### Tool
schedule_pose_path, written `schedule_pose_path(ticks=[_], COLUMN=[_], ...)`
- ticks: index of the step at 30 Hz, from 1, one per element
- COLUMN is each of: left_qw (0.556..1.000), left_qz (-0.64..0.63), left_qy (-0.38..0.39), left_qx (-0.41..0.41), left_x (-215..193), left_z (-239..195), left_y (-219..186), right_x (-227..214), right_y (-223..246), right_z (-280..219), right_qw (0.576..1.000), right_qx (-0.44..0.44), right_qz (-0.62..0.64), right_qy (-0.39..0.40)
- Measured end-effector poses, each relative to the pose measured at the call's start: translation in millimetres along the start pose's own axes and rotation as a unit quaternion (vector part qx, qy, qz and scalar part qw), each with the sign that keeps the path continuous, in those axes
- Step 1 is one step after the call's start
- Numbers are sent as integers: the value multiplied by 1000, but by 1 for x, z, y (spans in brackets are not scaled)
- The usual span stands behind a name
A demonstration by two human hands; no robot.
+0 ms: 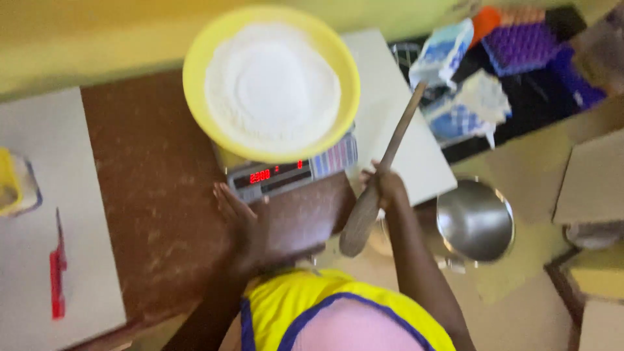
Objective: The person scoops a white powder from a container into a sieve placed over a yellow bowl on a digital scale. They then shake the sieve to sift the powder into the bowl. Finally, they retrieve a wooden spatula from a drawer and stir the sifted powder in the bowl.
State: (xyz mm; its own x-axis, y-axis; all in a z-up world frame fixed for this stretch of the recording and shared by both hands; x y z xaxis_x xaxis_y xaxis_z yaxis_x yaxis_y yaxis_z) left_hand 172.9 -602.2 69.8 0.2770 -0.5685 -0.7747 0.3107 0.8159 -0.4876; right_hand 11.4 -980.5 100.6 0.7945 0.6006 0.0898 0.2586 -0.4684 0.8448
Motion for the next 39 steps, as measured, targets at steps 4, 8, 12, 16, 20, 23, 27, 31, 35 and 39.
schedule_pose_path(ticks=[4, 8, 12, 16, 20, 23, 27, 31, 35, 39], left_qw=[991, 961, 976, 982, 913, 748, 589, 561, 578, 594], left_qz=[86, 261, 181, -22, -362, -548, -619, -632, -618, -601], left_qy=[52, 54, 62, 79, 9, 161, 200, 138, 152, 178], left_qx=[-90, -68, -108, -171, -189, -339, -479, -516, -511, -505], left_x=[14, 6, -2, -3, -6, 2, 1, 13, -34, -47], left_z=[8, 21, 53, 79, 102, 138, 159, 148, 101, 24], left_y=[-20, -33, -38, -58, -105, -137, -162, -142, -176, -180], right_x=[29, 43, 69, 86, 76, 48, -17, -94, -155, -202], right_y=[-20, -15, 10, 32, 54, 82, 103, 92, 109, 126], right_z=[47, 71, 91, 119, 120, 82, 42, 48, 43, 54], right_qw=[986, 988, 991, 987, 987, 987, 989, 984, 975, 972], right_qx=[75, 50, 62, 60, 19, -18, -27, -49, -81, -110], right_qz=[146, 142, 113, 146, 136, 112, 98, 116, 160, 169], right_qy=[-40, -33, -24, 19, 86, 111, 105, 130, 134, 118])
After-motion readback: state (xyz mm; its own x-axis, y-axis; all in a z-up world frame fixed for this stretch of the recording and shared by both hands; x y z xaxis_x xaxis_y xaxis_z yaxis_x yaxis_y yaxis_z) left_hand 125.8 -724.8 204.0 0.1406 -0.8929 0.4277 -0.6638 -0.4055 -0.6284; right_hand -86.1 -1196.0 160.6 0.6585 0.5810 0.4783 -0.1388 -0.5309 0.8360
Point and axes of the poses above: each hand's wrist, its own z-axis towards the middle knuckle, its own x-axis out of the palm, y = z × x, the point moved 6 cm from there along z, towards the middle knuckle, and after that the axes turned 10 degrees about z, right-handed, at the moved point
